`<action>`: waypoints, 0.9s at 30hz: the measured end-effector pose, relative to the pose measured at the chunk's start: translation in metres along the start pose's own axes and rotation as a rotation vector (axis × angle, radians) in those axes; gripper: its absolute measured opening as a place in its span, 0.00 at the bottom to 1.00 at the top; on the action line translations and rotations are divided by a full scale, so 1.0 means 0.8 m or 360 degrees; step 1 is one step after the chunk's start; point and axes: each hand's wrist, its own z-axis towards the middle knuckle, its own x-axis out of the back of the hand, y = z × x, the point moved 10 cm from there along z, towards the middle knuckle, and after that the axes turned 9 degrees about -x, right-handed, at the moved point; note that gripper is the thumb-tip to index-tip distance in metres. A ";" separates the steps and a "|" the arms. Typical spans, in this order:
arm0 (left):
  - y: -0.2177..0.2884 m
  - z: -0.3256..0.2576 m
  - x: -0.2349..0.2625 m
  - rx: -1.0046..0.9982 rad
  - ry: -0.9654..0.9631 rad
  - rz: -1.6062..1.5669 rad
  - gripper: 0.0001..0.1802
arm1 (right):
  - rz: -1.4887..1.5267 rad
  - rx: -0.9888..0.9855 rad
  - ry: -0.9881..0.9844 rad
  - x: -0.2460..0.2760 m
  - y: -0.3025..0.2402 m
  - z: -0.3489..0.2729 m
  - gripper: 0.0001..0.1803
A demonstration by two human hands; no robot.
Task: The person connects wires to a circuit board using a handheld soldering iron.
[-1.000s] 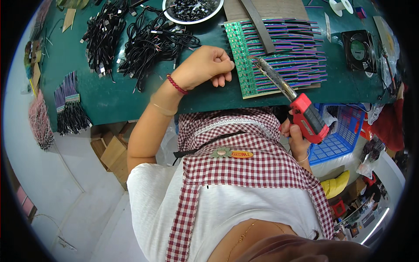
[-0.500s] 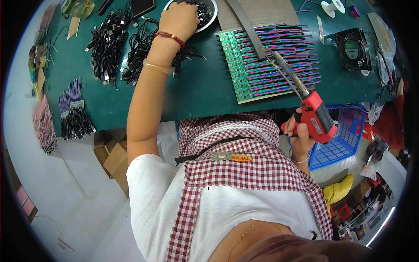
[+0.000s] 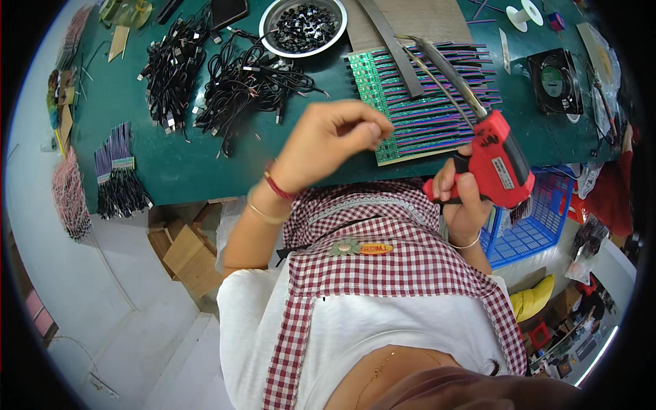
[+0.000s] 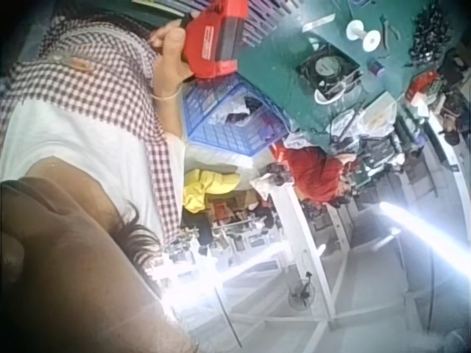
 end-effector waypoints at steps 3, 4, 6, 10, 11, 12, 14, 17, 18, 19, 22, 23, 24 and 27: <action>-0.013 -0.020 -0.019 0.0177 0.0159 -0.0453 0.06 | -0.0147 -0.0147 0.0007 -0.018 0.011 0.005 0.21; -0.016 -0.023 -0.026 0.0173 0.0163 -0.0457 0.06 | -0.0152 -0.0148 0.0002 -0.023 0.012 0.006 0.21; 0.002 -0.025 -0.025 -0.0172 0.0319 -0.0395 0.05 | -0.0535 -0.0003 0.0038 -0.036 0.002 0.009 0.21; 0.019 -0.033 -0.038 -0.0435 0.0288 0.0000 0.03 | -0.0554 -0.0135 0.0056 -0.040 0.012 0.008 0.23; 0.020 -0.036 -0.040 -0.0456 0.0312 0.0033 0.05 | -0.0557 -0.0136 0.0058 -0.040 0.011 0.008 0.23; 0.022 -0.037 -0.041 -0.0455 0.0312 0.0030 0.05 | -0.0545 -0.0142 0.0029 -0.042 0.010 0.008 0.23; 0.041 -0.038 -0.043 -0.0555 0.0296 0.0343 0.06 | -0.0535 -0.0151 0.0004 -0.040 0.010 0.007 0.23; 0.031 -0.038 -0.042 -0.0371 0.0273 0.0494 0.06 | -0.0641 -0.0241 -0.0097 -0.037 0.022 0.006 0.22; 0.032 -0.040 -0.040 -0.0365 0.0271 0.0490 0.06 | -0.0859 -0.0153 -0.0121 -0.038 0.021 0.006 0.17; 0.029 -0.040 -0.043 -0.0300 0.0179 0.0634 0.05 | -0.1076 -0.0064 -0.0146 -0.041 0.019 0.004 0.11; 0.023 -0.038 -0.041 -0.0145 0.0057 0.0805 0.03 | -0.1033 -0.0182 -0.0123 -0.044 0.029 0.005 0.08; 0.009 -0.034 -0.036 -0.0034 0.0006 0.0651 0.03 | -0.0938 -0.0153 -0.0074 -0.042 0.029 0.006 0.04; -0.006 -0.031 -0.030 0.0077 -0.0043 0.0500 0.04 | -0.0937 -0.0155 -0.0072 -0.041 0.027 0.005 0.04; -0.066 -0.022 0.007 0.0470 0.0064 0.0036 0.05 | -0.0967 -0.0138 -0.0038 -0.016 0.020 0.001 0.14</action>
